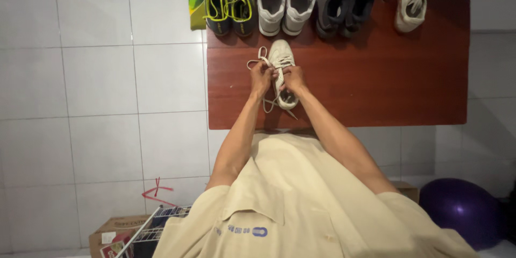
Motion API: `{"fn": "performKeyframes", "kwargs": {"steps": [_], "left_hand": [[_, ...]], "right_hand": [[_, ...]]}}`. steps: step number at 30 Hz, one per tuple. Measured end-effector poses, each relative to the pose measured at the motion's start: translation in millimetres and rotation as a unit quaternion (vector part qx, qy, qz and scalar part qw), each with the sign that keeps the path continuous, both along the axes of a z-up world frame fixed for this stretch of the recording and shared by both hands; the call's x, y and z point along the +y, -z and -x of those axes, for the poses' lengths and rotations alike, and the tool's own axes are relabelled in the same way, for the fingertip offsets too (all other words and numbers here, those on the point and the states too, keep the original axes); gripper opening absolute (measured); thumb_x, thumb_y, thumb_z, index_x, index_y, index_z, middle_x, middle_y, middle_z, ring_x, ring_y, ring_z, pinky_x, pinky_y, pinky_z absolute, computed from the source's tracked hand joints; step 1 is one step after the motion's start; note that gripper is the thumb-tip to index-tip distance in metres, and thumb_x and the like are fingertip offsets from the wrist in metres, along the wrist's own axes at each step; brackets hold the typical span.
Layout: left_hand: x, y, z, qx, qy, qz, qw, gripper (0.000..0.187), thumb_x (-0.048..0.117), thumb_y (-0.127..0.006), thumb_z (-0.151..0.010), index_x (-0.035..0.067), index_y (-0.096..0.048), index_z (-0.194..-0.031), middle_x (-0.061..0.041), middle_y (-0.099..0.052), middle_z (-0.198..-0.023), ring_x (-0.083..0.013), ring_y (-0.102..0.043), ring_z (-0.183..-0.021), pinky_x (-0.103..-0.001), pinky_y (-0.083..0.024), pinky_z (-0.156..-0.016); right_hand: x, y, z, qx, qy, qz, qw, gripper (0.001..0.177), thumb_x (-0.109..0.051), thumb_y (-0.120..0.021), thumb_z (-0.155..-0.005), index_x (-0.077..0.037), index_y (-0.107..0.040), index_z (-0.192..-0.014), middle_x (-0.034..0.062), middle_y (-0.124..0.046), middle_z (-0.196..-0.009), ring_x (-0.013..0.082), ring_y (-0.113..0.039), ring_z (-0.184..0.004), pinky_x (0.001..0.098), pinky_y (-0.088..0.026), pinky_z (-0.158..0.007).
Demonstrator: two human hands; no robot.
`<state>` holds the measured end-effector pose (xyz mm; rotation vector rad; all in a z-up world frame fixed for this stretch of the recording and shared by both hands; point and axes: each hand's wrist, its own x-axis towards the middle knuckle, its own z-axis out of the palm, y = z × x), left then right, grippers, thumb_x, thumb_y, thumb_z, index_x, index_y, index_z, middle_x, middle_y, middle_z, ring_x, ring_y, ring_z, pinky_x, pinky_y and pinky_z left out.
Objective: The person laces a white sneaker placed on a wooden table. They thread the laces through the eyelets, pull them tight, and tie a knot. The person then picks up the second shoe and places it next to the first.
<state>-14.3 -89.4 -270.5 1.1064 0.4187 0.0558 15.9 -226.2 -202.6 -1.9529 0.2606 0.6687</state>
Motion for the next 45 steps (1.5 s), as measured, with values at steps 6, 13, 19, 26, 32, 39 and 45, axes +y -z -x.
{"fn": "performKeyframes", "kwargs": {"steps": [6, 13, 19, 26, 32, 39, 45], "left_hand": [[5.0, -2.3, -2.1, -0.038, 0.058, -0.083, 0.994, 0.013, -0.012, -0.053, -0.093, -0.004, -0.062, -0.1, -0.008, -0.069, -0.087, -0.013, -0.067, -0.076, -0.024, -0.057, -0.067], [15.0, -23.4, -8.5, -0.007, 0.121, -0.166, 0.979, 0.015, -0.009, -0.052, -0.092, -0.002, -0.065, -0.095, -0.004, -0.07, -0.083, -0.0106, -0.067, -0.073, -0.026, -0.056, -0.063], [19.3, -38.8, -15.3, -0.09, 0.13, -0.342, 0.926, 0.008, -0.005, -0.072, -0.088, -0.004, -0.064, -0.089, -0.008, -0.061, -0.072, -0.0132, -0.056, -0.067, -0.029, -0.048, -0.06], [18.3, -26.5, -9.7, -0.027, 0.125, -0.192, 0.973, 0.002, 0.0, -0.069, -0.09, 0.0, -0.07, -0.092, -0.003, -0.067, -0.074, -0.0084, -0.059, -0.065, -0.026, -0.047, -0.056], [14.2, -12.6, 2.5, 0.048, 0.11, -0.07, 0.99, 0.011, 0.003, -0.067, -0.089, 0.003, -0.071, -0.099, 0.0, -0.069, -0.08, -0.0082, -0.06, -0.065, -0.025, -0.049, -0.053], [15.3, -13.3, -1.5, 0.073, 0.089, 0.061, 0.991, 0.007, 0.016, -0.071, -0.093, 0.011, -0.07, -0.098, 0.002, -0.067, -0.083, -0.0048, -0.056, -0.067, -0.02, -0.044, -0.058], [50.2, -44.8, -19.5, 0.067, 0.02, 0.085, 0.994, 0.012, 0.027, -0.071, -0.094, 0.016, -0.067, -0.093, 0.007, -0.058, -0.073, -0.0037, -0.051, -0.06, -0.02, -0.041, -0.053]], "right_hand": [[-0.5, 19.7, -2.2, 0.034, 0.064, -0.089, 0.993, 0.017, -0.003, -0.053, -0.098, 0.006, -0.057, -0.113, 0.0136, -0.078, -0.096, 0.0207, -0.07, -0.051, 0.0285, -0.038, -0.032], [-10.0, 36.5, -9.9, 0.097, 0.081, -0.126, 0.984, 0.03, 0.006, -0.049, -0.091, 0.004, -0.062, -0.119, 0.0136, -0.078, -0.103, 0.0177, -0.072, -0.059, 0.0244, -0.04, -0.035], [-6.1, 45.0, -10.0, 0.083, 0.098, -0.097, 0.987, 0.032, 0.004, -0.045, -0.096, 0.004, -0.064, -0.122, 0.0122, -0.076, -0.101, 0.0164, -0.07, -0.055, 0.0253, -0.042, -0.036], [-6.5, 74.1, -17.4, 0.095, 0.128, -0.104, 0.982, 0.034, 0.006, -0.044, -0.095, 0.001, -0.066, -0.121, 0.0109, -0.068, -0.08, 0.0134, -0.061, -0.049, 0.0263, -0.04, -0.035], [0.9, 71.4, -15.2, 0.043, 0.068, -0.044, 0.996, 0.032, 0.009, -0.052, -0.09, -0.004, -0.074, -0.109, 0.0081, -0.068, -0.069, 0.0121, -0.057, -0.045, 0.029, -0.038, -0.034], [8.5, 41.3, -3.7, -0.114, -0.037, 0.094, 0.988, 0.015, -0.003, -0.06, -0.095, 0.002, -0.074, -0.092, 0.0198, -0.071, -0.071, 0.0275, -0.072, -0.058, 0.0398, -0.053, -0.051], [3.6, -4.4, 3.2, -0.189, -0.163, 0.262, 0.932, 0.023, -0.014, -0.067, -0.091, 0.007, -0.069, -0.097, 0.0338, -0.069, -0.093, 0.0489, -0.069, -0.091, 0.0531, -0.056, -0.074]]}}
